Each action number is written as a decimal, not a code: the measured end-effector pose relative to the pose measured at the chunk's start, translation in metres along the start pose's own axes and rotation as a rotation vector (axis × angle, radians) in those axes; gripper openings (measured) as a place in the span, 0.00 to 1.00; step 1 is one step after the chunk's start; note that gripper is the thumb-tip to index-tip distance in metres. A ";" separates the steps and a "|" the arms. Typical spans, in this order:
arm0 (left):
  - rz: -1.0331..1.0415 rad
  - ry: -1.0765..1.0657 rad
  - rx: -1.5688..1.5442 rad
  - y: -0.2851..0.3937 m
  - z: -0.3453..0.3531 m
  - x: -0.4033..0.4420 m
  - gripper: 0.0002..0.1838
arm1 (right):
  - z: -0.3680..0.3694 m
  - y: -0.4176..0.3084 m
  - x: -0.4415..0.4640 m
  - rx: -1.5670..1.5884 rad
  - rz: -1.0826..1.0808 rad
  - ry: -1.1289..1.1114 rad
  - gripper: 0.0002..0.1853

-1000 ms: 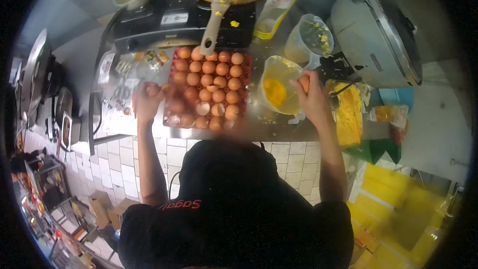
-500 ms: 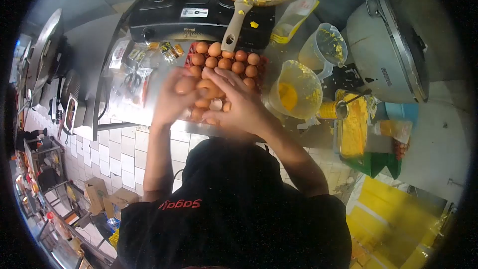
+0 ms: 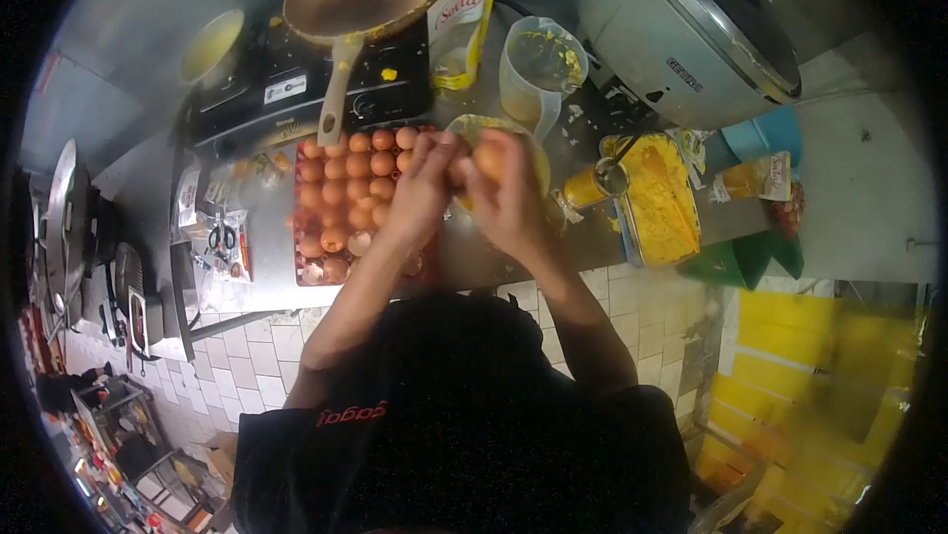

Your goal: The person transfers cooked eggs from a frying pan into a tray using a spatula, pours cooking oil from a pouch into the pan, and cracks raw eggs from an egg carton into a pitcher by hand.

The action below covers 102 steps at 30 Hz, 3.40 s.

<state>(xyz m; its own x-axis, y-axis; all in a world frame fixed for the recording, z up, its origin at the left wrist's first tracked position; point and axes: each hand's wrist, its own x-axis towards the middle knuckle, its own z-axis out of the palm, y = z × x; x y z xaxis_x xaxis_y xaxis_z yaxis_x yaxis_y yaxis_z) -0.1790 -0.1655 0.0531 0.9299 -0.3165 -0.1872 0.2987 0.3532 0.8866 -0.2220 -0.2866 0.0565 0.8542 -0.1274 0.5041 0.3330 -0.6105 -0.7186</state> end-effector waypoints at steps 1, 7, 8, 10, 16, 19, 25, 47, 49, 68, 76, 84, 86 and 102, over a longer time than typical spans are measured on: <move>0.012 -0.013 0.009 -0.005 0.005 -0.001 0.13 | -0.004 0.004 -0.002 -0.015 0.023 -0.007 0.21; -0.177 -0.098 -0.120 -0.002 0.000 0.015 0.18 | -0.034 0.032 0.009 0.241 0.253 -0.135 0.18; -0.208 -0.138 -0.092 -0.004 -0.001 0.017 0.20 | -0.037 0.037 0.011 0.303 0.198 -0.172 0.19; -0.252 -0.203 -0.017 -0.001 0.002 0.019 0.23 | -0.043 0.044 0.020 0.333 0.167 -0.335 0.20; -0.185 -0.334 0.198 -0.004 -0.001 0.028 0.26 | -0.050 0.048 0.025 0.153 0.234 -0.366 0.19; 0.080 -0.356 0.281 -0.013 -0.010 0.035 0.28 | -0.045 0.044 0.021 0.067 0.231 -0.234 0.18; 0.321 -0.291 0.662 -0.007 -0.013 0.033 0.22 | -0.041 0.050 0.009 0.030 0.262 -0.132 0.16; 0.733 -0.554 1.042 0.012 -0.012 0.041 0.23 | -0.068 0.049 0.013 -0.286 -0.144 -0.142 0.18; 0.781 -0.500 1.117 0.010 -0.007 0.039 0.25 | -0.064 0.054 0.009 -0.294 -0.150 -0.094 0.18; 0.334 0.251 1.017 0.015 -0.233 -0.071 0.25 | 0.069 -0.040 -0.002 0.184 0.160 -0.520 0.14; 0.355 0.285 1.578 -0.011 -0.238 -0.046 0.17 | 0.058 -0.029 -0.028 0.103 0.281 -0.489 0.15; 0.215 0.097 1.921 -0.004 -0.218 -0.022 0.14 | 0.037 -0.039 -0.032 0.085 0.331 -0.381 0.14; 0.224 0.047 1.835 0.004 -0.220 -0.023 0.13 | 0.032 -0.030 -0.037 0.104 0.317 -0.346 0.14; -0.101 -0.150 -0.343 -0.011 -0.065 -0.005 0.18 | -0.020 -0.010 0.009 0.083 0.041 -0.120 0.18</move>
<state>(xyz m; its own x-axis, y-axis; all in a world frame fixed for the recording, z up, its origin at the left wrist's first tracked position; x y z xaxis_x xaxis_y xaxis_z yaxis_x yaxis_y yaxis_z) -0.1730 -0.1102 0.0166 0.8580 -0.4809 -0.1804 0.4654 0.5795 0.6690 -0.2255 -0.2974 0.0784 0.9078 -0.0537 0.4160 0.3244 -0.5389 -0.7774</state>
